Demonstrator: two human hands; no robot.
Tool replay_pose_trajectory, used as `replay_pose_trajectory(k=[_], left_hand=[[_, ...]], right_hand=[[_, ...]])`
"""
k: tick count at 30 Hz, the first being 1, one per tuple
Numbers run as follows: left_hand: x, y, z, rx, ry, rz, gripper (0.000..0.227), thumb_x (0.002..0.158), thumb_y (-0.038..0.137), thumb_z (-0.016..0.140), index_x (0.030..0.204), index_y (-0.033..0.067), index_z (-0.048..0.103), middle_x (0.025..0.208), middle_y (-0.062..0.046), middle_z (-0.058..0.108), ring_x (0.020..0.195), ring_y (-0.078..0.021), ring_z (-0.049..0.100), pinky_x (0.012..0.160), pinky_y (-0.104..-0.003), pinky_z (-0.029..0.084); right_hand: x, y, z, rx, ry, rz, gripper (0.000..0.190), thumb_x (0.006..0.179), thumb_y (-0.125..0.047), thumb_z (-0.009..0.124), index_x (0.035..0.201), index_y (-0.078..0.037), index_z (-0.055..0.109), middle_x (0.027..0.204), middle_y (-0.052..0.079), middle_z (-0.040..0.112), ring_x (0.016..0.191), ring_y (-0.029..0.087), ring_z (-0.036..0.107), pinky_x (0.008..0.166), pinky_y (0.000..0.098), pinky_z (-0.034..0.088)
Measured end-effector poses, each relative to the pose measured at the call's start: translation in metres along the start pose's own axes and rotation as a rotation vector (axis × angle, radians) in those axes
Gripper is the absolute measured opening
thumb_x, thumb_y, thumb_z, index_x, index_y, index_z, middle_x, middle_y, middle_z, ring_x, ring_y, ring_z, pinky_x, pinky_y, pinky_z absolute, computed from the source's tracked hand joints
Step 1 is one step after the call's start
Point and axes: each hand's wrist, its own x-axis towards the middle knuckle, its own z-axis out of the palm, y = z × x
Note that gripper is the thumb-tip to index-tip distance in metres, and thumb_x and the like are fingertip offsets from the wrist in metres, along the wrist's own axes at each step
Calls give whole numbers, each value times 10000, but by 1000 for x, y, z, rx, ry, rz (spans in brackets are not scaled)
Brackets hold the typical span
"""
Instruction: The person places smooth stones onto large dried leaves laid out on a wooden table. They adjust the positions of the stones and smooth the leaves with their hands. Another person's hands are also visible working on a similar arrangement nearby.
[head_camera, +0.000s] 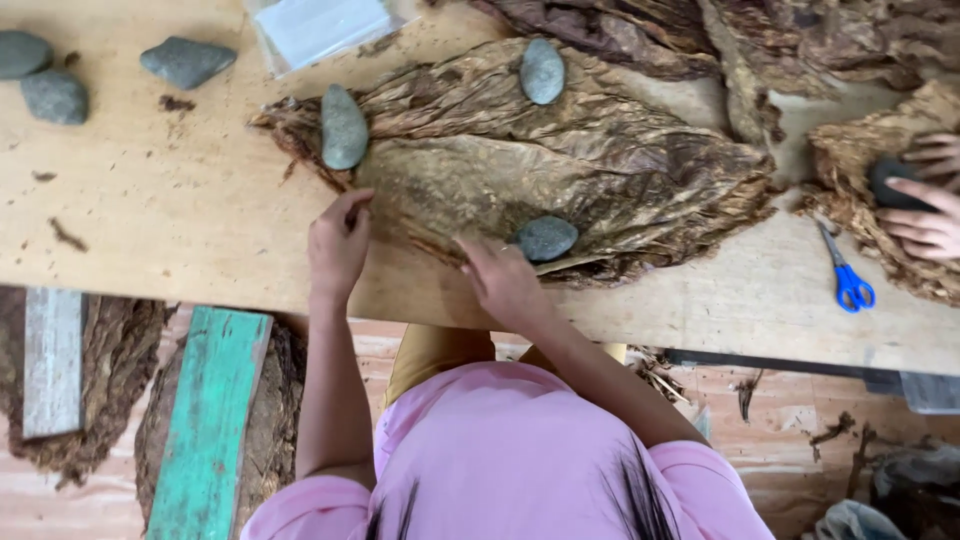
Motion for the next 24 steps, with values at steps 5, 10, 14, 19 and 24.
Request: replay_pose_trajectory(k=[5,10,14,19,24], left_hand=[[-6,-11,3,176,-136,89,412,859,-65,532,1249,49,605,1163,-198,638,1097,-389,578,937,-474,452],[11,51,50,622,143,401,422,827,149,729,1239,206,654,1142,-120,509,1032,-328,487,805,-443,459],[11,118,91,305,-203,773,326,928,233,601,1251,208,632,1328,-80,519,1092,-340,539,851,-447,446],[6,120,158,165,-388,893,256,914,207,593,1164,175,641,1221,-34,578,1120,-260,573,909,-380,462],[-17,115,223,192,-481,966,163,861,205,601,1018,172,628,981,-16,595,914,-230,600,764,-351,492]], right_hand=[[-10,-11,14,-325,-36,-92,392,806,-199,625,1183,-90,613,929,103,593,823,299,599,720,401,470],[-13,-11,13,-268,12,-46,430,827,-213,587,1227,-54,567,933,96,537,858,302,571,707,388,459],[-12,-8,-25,-111,-103,-199,406,820,-280,647,1142,-35,610,1004,118,558,938,313,570,765,380,463],[-33,17,-121,687,-283,130,411,847,-236,688,1157,22,613,1015,264,625,970,388,614,811,458,520],[-80,104,-163,890,85,582,252,919,-154,617,1124,-16,666,868,99,685,796,166,646,725,324,547]])
